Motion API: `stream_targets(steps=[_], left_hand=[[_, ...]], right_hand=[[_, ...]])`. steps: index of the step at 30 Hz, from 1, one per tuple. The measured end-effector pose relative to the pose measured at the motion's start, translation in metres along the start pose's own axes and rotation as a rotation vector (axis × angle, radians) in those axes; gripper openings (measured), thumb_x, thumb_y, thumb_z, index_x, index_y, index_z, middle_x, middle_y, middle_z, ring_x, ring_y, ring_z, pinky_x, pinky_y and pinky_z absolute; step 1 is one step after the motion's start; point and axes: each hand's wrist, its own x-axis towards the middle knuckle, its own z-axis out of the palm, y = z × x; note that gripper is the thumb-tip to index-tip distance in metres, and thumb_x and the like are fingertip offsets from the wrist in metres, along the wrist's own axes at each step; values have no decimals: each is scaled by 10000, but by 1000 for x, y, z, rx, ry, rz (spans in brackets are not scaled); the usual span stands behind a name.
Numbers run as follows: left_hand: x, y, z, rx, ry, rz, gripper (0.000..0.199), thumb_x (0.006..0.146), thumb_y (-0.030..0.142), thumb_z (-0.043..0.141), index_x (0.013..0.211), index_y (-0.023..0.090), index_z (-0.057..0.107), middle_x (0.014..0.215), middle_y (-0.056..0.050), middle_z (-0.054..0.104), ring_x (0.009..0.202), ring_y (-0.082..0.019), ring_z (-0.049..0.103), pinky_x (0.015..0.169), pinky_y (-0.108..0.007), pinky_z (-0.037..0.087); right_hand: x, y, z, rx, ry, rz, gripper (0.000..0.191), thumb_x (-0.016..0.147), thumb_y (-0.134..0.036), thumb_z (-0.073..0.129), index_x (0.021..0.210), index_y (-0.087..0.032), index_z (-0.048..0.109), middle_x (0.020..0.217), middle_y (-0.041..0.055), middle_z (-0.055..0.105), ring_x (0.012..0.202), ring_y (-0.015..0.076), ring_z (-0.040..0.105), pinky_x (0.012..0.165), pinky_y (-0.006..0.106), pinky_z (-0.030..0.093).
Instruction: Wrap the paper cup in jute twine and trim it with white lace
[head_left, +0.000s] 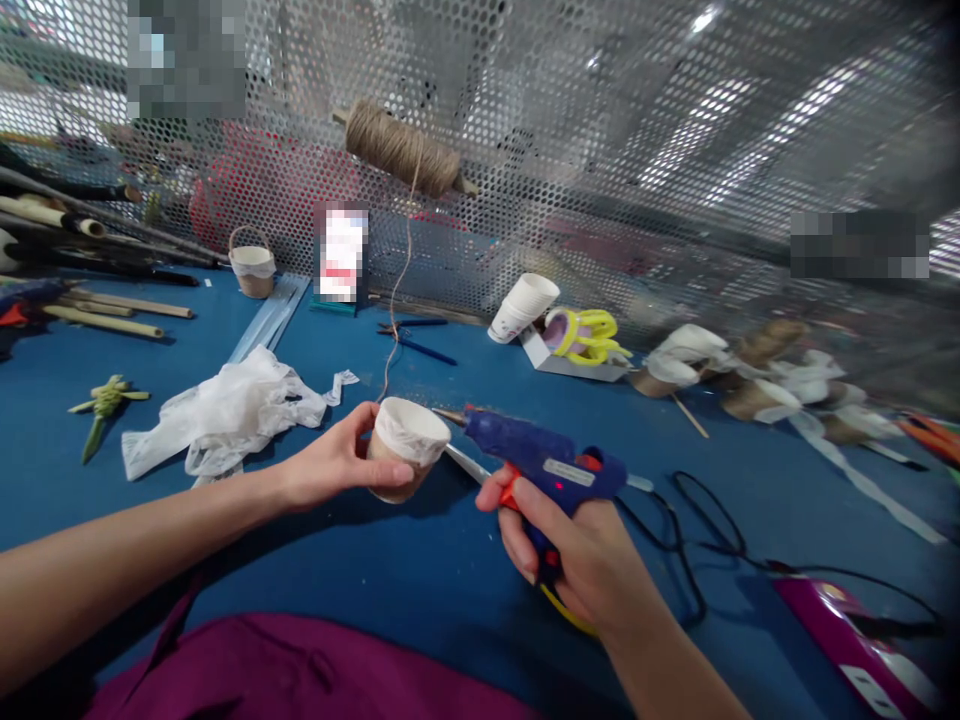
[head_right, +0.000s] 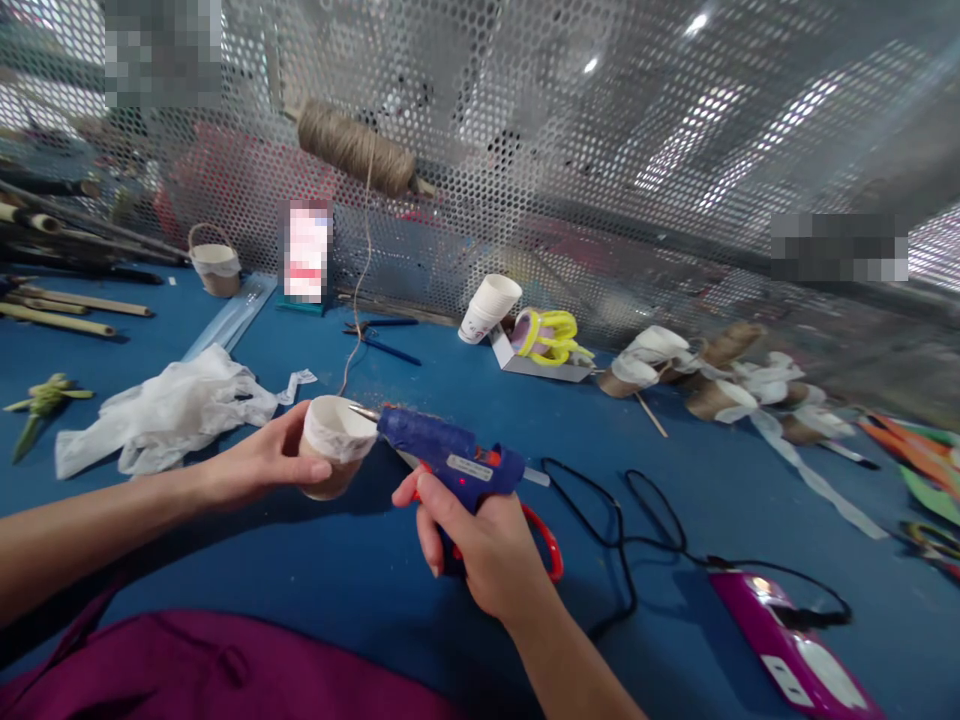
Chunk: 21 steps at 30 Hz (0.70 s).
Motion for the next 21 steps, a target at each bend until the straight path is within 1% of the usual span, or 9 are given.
stream_targets(steps=[3,5,8,12,14,16,19,21], left_hand=[[-1,0,3,79,78,24,702,540,338,809,1059,165,368,967,-66,549,849,-199,550,734,-325,422],[-1,0,4,75,91,53,734,546,323,805,1082,173,326,951,-62,548,835,-199,555,723,-323,421],[-1,-1,5,79,69,94,725,558,313,793,1099,161,336,960,-64,544,857,-195,537,759,-318,408],[-3,-2,6,77,27,106,600,665,364,697,1121,133,383,1008,-76,521,912,-193,492,803,-308,385],[-3,-3,6,65,23,101,599,685,361,675,1150,139,371,1055,-82,506,953,-201,482,821,-309,385],[-3,-5,7,85,38,109,631,671,342,696,1165,153,352,1087,-83,499,999,-212,478,864,-318,378],[-4,-6,9,125,93,155,661,636,324,734,1138,173,330,1105,-85,495,1054,-228,475,931,-341,356],[-4,-6,10,142,136,186,673,617,316,750,1112,184,313,1113,-86,486,1077,-234,472,956,-356,347]], right_hand=[[0,3,2,-86,46,-35,271,810,-424,580,759,-163,636,377,-54,468,339,78,399,378,217,293],[-1,6,4,-117,81,-56,272,815,-425,576,764,-165,636,378,-54,473,346,80,406,385,219,307],[-1,9,6,-137,129,-84,276,818,-426,576,749,-166,634,379,-56,471,356,79,410,399,223,329],[0,13,6,-137,142,-104,282,814,-433,583,756,-162,633,386,-52,475,364,89,421,409,236,348],[1,14,5,-128,136,-101,297,814,-445,578,767,-158,634,393,-44,484,373,97,427,406,241,348],[2,14,5,-104,143,-93,309,815,-455,572,767,-155,633,396,-39,488,368,97,421,397,240,335],[5,13,5,-15,145,-65,316,815,-454,568,746,-151,627,383,-46,470,342,80,386,378,229,291],[6,12,6,65,108,-29,323,811,-454,568,729,-146,621,370,-54,449,327,70,364,370,221,266]])
